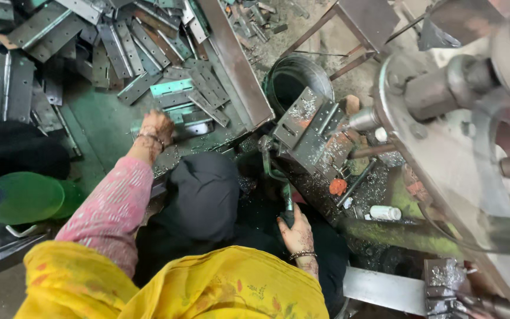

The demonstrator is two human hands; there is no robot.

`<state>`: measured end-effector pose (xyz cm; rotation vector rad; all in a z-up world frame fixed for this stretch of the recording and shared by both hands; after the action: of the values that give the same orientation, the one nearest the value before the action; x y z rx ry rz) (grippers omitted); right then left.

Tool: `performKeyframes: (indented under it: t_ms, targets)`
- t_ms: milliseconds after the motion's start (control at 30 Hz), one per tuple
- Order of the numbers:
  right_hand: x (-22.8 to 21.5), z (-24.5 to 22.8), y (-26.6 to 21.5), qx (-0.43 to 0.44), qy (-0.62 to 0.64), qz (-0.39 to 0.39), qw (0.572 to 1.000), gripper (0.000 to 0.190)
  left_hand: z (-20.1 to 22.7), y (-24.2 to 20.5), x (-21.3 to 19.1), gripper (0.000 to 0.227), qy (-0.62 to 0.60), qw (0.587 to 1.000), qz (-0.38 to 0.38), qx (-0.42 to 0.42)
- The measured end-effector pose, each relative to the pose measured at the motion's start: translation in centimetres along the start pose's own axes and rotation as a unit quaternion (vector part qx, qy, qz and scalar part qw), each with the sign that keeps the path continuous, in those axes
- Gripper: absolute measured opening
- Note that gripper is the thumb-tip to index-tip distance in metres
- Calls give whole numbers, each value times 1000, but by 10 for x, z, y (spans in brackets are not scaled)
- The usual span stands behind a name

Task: The person operates a manual punching machine to create holes in metal hinge plates. They pick up a plate, position it under the punch, pull the lever to drive the punch, and then place the finished plate aside. This process is repeated continuously.

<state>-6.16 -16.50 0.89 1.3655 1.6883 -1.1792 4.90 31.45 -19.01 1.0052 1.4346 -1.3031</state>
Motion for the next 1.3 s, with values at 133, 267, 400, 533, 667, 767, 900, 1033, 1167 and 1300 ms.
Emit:
performKeyframes:
  t_ms: [133, 267, 400, 533, 667, 767, 900, 1033, 1167, 1300]
  targets:
    - [4, 2, 4, -10, -3, 10, 1000, 73, -6, -17, -1, 31, -118, 990, 73, 5]
    - [8, 6, 4, -4, -13, 13, 1000, 73, -23, -23, -18, 36, -215, 969, 115, -35]
    - [8, 2, 3, -11, 1, 21, 1000, 74, -28, -20, -73, 30, -287, 944, 129, -98]
    - [11, 3, 1, 25, -8, -9, 1000, 76, 25, -10, -182, 39, -287, 937, 197, -2]
    - [15, 6, 0, 40, -9, -19, 999, 76, 123, -3, -253, 50, -376, 907, 167, 86]
    - [10, -3, -3, 0, 5, 6, 1000, 77, 220, 4, -282, 35, -428, 869, 176, 177]
    - [11, -3, -9, 41, 8, -25, 999, 77, 316, 18, -262, 46, -418, 878, 129, 195]
    - [7, -6, -9, 56, 17, -41, 997, 80, 327, 15, -244, 43, -467, 854, 180, 140]
    - [6, -6, -14, 46, 17, -33, 998, 81, 342, -6, -240, 44, -240, 943, 127, 194]
    - [4, -10, -13, 59, 13, -44, 997, 82, 350, -34, -221, 51, 2, 962, -43, 268]
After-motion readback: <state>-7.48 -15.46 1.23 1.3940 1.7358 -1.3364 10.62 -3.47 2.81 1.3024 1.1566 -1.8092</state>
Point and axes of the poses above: each hand's wrist, its own y-axis towards the middle knuckle, its own x-axis out of the palm, z = x × y, the point moved 9 cm from there along y, towards the middle knuckle, and after that the axes turned 3 degrees about y, right-handed, at the moved point
